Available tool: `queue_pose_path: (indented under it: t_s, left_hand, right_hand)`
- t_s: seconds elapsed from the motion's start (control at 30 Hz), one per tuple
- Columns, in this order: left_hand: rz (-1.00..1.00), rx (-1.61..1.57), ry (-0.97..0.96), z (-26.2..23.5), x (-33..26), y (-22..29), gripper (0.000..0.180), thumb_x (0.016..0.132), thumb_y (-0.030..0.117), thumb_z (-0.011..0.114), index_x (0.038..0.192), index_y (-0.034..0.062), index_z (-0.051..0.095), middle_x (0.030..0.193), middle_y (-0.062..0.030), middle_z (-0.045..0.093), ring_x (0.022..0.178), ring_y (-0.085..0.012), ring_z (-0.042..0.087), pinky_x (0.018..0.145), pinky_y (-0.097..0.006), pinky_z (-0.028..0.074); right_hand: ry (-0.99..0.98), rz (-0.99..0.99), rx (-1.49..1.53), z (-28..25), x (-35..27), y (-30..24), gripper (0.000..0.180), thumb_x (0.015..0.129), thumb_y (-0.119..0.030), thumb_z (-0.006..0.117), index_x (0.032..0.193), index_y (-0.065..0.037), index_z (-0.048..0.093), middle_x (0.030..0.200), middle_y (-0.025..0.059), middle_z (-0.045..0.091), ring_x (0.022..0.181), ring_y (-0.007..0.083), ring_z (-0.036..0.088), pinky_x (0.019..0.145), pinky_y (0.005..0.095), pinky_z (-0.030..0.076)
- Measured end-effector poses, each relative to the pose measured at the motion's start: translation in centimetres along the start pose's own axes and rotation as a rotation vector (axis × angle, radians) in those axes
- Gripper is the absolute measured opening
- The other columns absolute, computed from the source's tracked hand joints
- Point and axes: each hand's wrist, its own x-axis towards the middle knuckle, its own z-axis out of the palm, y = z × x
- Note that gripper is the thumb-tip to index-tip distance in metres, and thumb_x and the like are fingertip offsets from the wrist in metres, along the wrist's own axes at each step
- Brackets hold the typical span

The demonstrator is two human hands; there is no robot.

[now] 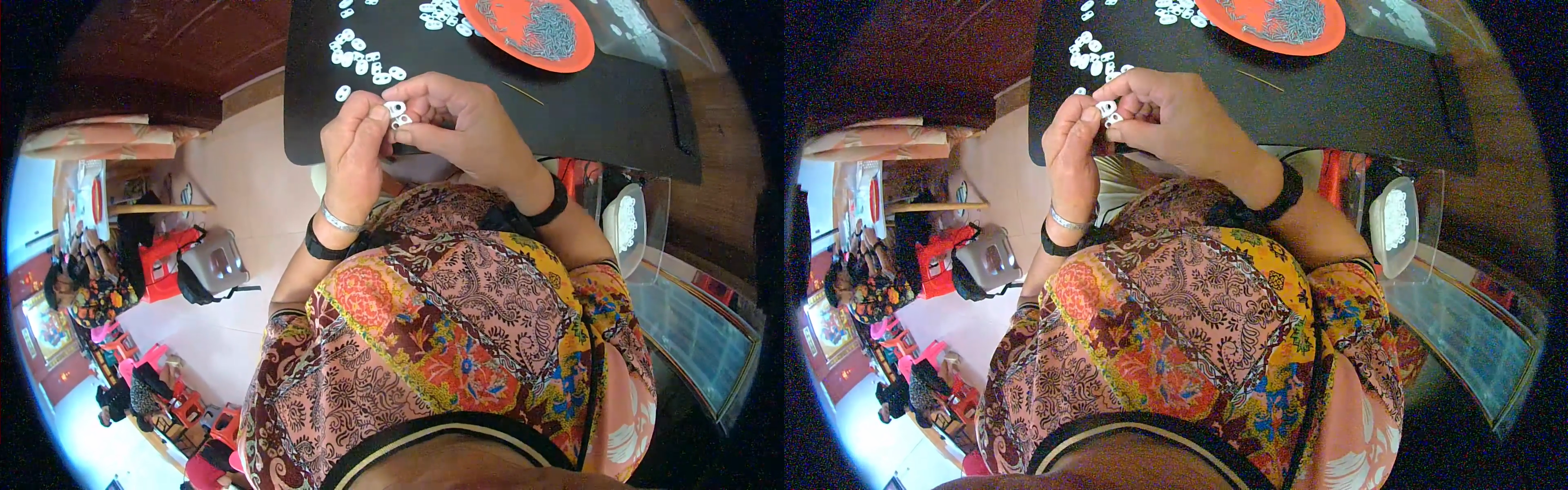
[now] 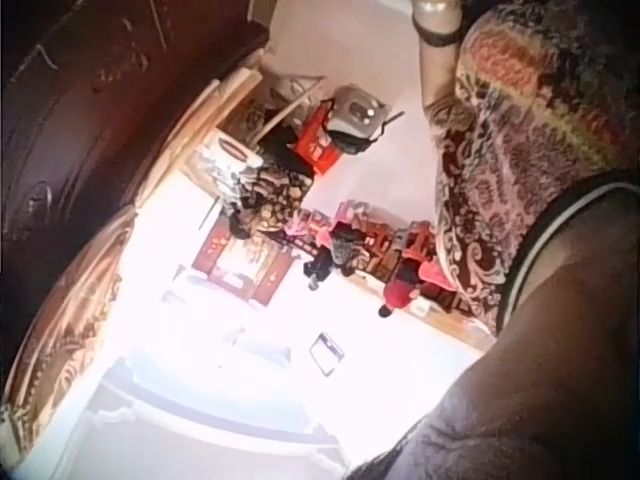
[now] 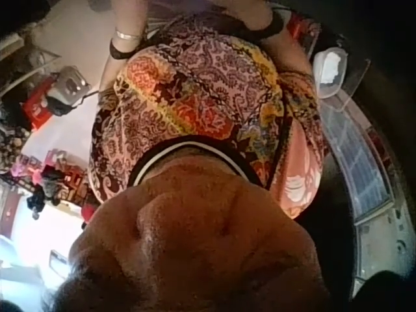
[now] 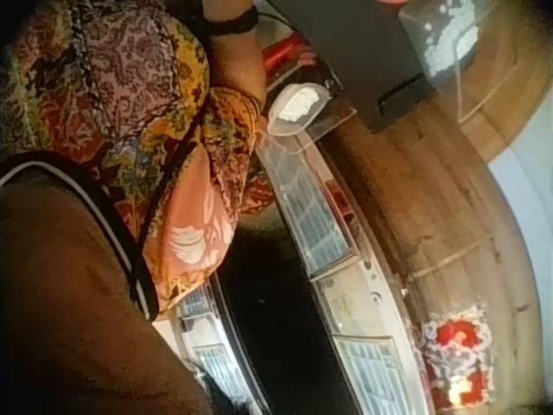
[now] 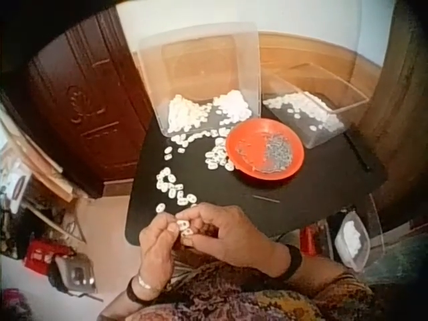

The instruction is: Manual assembly of small white plastic components by inserting metal pins or smaller parts into them.

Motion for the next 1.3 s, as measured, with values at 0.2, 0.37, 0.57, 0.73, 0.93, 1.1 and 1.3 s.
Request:
queue_pose_path:
  t_s: [0.2,0.37,0.57,0.73,0.93,1.1,1.3]
  left_hand:
    - [0.051,0.173,-0.001,-0.01,0.07,0.66,0.019,0.09,0.016,0.048,0.077,0.0023,0.053,0.061,0.0011,0.049,0.056,-0.0052,0.043,0.049,-0.022,0.035]
    - [0.062,0.195,-0.015,-0.13,0.12,0.68,0.021,0.09,0.016,0.048,0.076,0.0016,0.053,0.06,-0.0001,0.049,0.055,-0.0065,0.044,0.049,-0.023,0.036]
    - [0.044,0.162,-0.023,-0.15,0.14,0.43,0.02,0.09,0.016,0.047,0.078,0.0012,0.053,0.061,-0.0002,0.049,0.056,-0.0064,0.044,0.05,-0.023,0.036]
    - [0.005,0.106,-0.026,-0.04,0.08,0.5,0.02,0.09,0.016,0.047,0.078,0.0014,0.053,0.062,0.0006,0.049,0.056,-0.0057,0.043,0.05,-0.022,0.035]
    - [0.001,0.089,0.002,0.17,0.05,0.37,0.019,0.09,0.016,0.047,0.078,0.0023,0.053,0.062,0.0018,0.049,0.055,-0.005,0.042,0.049,-0.022,0.035]
    - [-0.037,0.01,0.017,0.37,0.03,0.19,0.019,0.09,0.016,0.047,0.079,0.0022,0.053,0.062,0.0027,0.048,0.055,-0.0044,0.041,0.049,-0.021,0.034]
    - [-0.021,-0.006,-0.018,0.18,0.19,0.07,0.019,0.09,0.016,0.047,0.078,0.0023,0.053,0.063,0.0021,0.048,0.056,-0.0045,0.042,0.05,-0.021,0.034]
  right_hand:
    - [-0.017,0.04,0.01,-0.15,0.02,-0.28,0.031,0.079,-0.001,0.068,0.109,-0.002,0.061,0.074,-0.0064,0.052,0.066,-0.0003,0.047,0.058,0.0159,0.039]
    - [-0.022,0.063,0.015,-0.36,-0.01,-0.1,0.032,0.077,-0.002,0.07,0.108,-0.004,0.063,0.074,-0.0073,0.051,0.066,-0.0007,0.045,0.058,0.0158,0.038]
    - [-0.008,0.092,-0.012,-0.41,-0.02,0.12,0.032,0.077,-0.002,0.069,0.109,-0.004,0.063,0.075,-0.0076,0.052,0.066,-0.0001,0.046,0.058,0.0163,0.038]
    - [-0.016,0.083,0.005,-0.5,0.0,-0.06,0.031,0.078,-0.003,0.069,0.109,-0.003,0.061,0.077,-0.0059,0.055,0.068,0.0006,0.049,0.061,0.0164,0.041]
    - [-0.028,0.106,0.109,-0.44,0.23,0.32,0.032,0.079,-0.003,0.068,0.11,-0.001,0.058,0.08,-0.0025,0.059,0.073,0.0027,0.055,0.065,0.0176,0.045]
    - [-0.034,0.108,0.125,-0.43,0.28,0.43,0.032,0.079,-0.002,0.068,0.11,-0.001,0.058,0.08,-0.0017,0.06,0.074,0.0036,0.057,0.067,0.0178,0.046]
    - [-0.054,0.125,0.166,-0.7,0.39,0.35,0.03,0.08,-0.002,0.066,0.109,0.0,0.058,0.081,-0.0007,0.061,0.075,0.0044,0.058,0.068,0.018,0.046]
